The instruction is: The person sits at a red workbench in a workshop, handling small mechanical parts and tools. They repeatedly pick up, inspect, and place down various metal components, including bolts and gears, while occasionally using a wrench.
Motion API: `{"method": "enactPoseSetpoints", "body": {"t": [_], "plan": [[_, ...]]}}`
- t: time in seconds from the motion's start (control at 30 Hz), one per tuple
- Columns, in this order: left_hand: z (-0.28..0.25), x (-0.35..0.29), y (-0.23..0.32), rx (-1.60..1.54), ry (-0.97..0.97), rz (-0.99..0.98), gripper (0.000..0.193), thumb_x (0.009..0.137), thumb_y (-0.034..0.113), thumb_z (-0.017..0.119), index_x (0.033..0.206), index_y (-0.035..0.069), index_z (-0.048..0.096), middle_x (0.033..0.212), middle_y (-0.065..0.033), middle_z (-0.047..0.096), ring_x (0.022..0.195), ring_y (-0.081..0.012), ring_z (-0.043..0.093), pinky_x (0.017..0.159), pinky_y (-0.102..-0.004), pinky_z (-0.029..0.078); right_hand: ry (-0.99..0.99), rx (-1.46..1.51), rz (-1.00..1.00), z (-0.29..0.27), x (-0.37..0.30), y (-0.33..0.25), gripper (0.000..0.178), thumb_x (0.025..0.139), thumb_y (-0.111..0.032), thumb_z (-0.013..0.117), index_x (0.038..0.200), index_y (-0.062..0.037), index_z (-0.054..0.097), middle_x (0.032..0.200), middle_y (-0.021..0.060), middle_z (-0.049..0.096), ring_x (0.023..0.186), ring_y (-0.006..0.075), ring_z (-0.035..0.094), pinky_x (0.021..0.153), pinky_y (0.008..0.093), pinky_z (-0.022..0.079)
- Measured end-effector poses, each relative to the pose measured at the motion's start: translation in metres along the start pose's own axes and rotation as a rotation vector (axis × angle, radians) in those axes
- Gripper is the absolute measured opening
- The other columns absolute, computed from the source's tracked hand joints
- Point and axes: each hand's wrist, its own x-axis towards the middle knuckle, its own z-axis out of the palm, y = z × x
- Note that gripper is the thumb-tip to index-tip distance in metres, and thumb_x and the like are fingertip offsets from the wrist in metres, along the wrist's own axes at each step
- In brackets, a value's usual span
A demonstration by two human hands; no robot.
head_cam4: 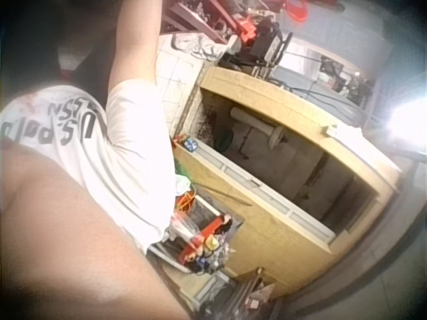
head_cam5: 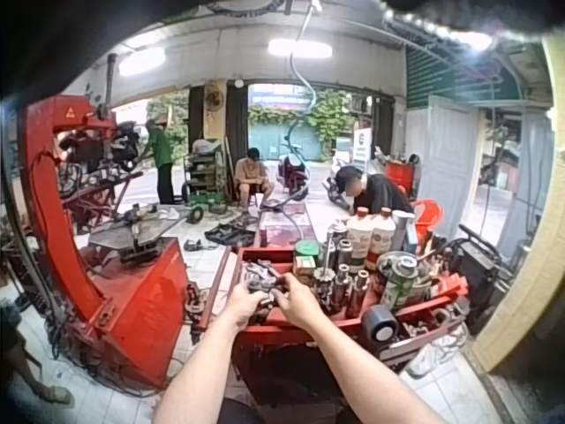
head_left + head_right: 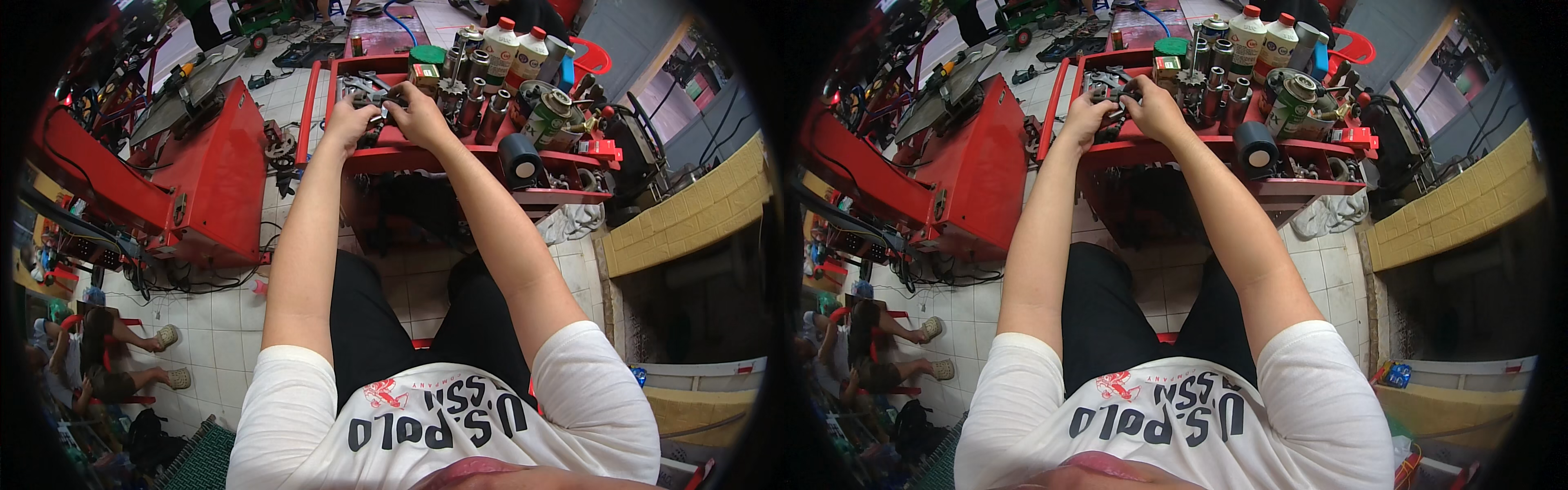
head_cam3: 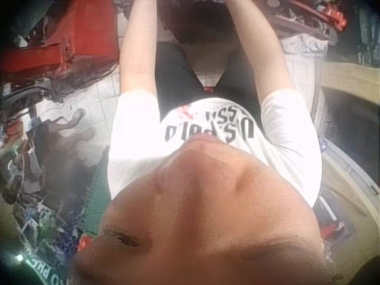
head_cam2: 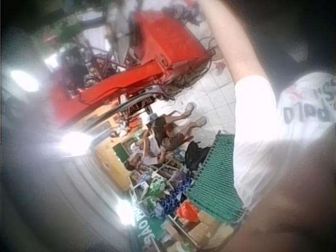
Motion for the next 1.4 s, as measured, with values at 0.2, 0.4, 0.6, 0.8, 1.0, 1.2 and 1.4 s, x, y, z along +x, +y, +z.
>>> {"method": "enactPoseSetpoints", "body": {"t": [0.2,0.4,0.6,0.8,1.0,1.2,1.4], "plan": [[-0.015,0.012,-0.004,-0.150,0.148,0.010,0.009,0.087,0.007,0.073,0.093,0.006,0.067,0.077,0.0009,0.061,0.062,-0.0080,0.054,0.054,-0.0232,0.044,0.100,0.003,0.119,0.003,0.005,0.014,0.034,0.090,-0.022,0.073,0.115,-0.0004,0.064,0.103,0.0219,0.074,0.095,0.0348,0.072,0.085,0.0411,0.055],[-0.018,0.014,-0.004,-0.349,0.108,-0.042,0.012,0.093,0.016,0.072,0.095,0.006,0.066,0.076,0.0007,0.060,0.061,-0.0086,0.052,0.055,-0.0247,0.045,-0.120,-0.259,0.180,0.002,0.002,0.014,0.039,0.084,-0.025,0.074,0.115,-0.0014,0.070,0.102,0.0235,0.073,0.098,0.0380,0.072,0.088,0.0435,0.054],[-0.014,0.012,0.001,-0.327,0.173,-0.073,0.021,0.098,0.025,0.065,0.102,0.004,0.064,0.086,-0.0058,0.069,0.071,-0.0149,0.066,0.064,-0.0306,0.054,-0.315,-0.389,0.224,0.003,0.003,0.003,0.040,0.081,-0.031,0.074,0.115,-0.0102,0.075,0.110,0.0196,0.074,0.107,0.0360,0.070,0.097,0.0435,0.054],[-0.014,0.009,0.005,-0.330,0.102,-0.095,0.029,0.101,0.030,0.059,0.111,0.004,0.059,0.095,-0.0098,0.072,0.078,-0.0180,0.070,0.070,-0.0339,0.059,-0.320,-0.443,0.185,0.008,0.004,0.009,0.032,0.082,-0.032,0.070,0.107,-0.0128,0.079,0.107,0.0184,0.074,0.105,0.0363,0.070,0.096,0.0444,0.054],[-0.015,0.010,0.003,-0.256,0.109,-0.087,0.034,0.103,0.035,0.054,0.113,0.003,0.058,0.099,-0.0114,0.074,0.082,-0.0180,0.071,0.073,-0.0359,0.060,-0.335,-0.466,0.133,0.011,0.003,0.008,0.029,0.082,-0.030,0.070,0.104,-0.0119,0.079,0.106,0.0183,0.074,0.104,0.0368,0.070,0.095,0.0449,0.055],[-0.009,0.005,0.010,-0.281,0.063,-0.106,0.036,0.105,0.038,0.047,0.120,0.005,0.052,0.103,-0.0134,0.074,0.085,-0.0191,0.070,0.075,-0.0375,0.061,-0.342,-0.425,0.134,0.011,0.007,0.020,0.037,0.080,-0.029,0.077,0.109,-0.0068,0.076,0.108,0.0193,0.074,0.105,0.0365,0.070,0.095,0.0431,0.054],[-0.009,0.003,0.009,-0.296,0.090,-0.094,0.037,0.103,0.037,0.051,0.119,0.005,0.054,0.100,-0.0136,0.072,0.082,-0.0207,0.071,0.072,-0.0374,0.061,-0.344,-0.319,0.139,0.007,0.006,0.016,0.040,0.078,-0.026,0.081,0.110,-0.0036,0.074,0.108,0.0194,0.074,0.104,0.0362,0.070,0.094,0.0434,0.054]]}}
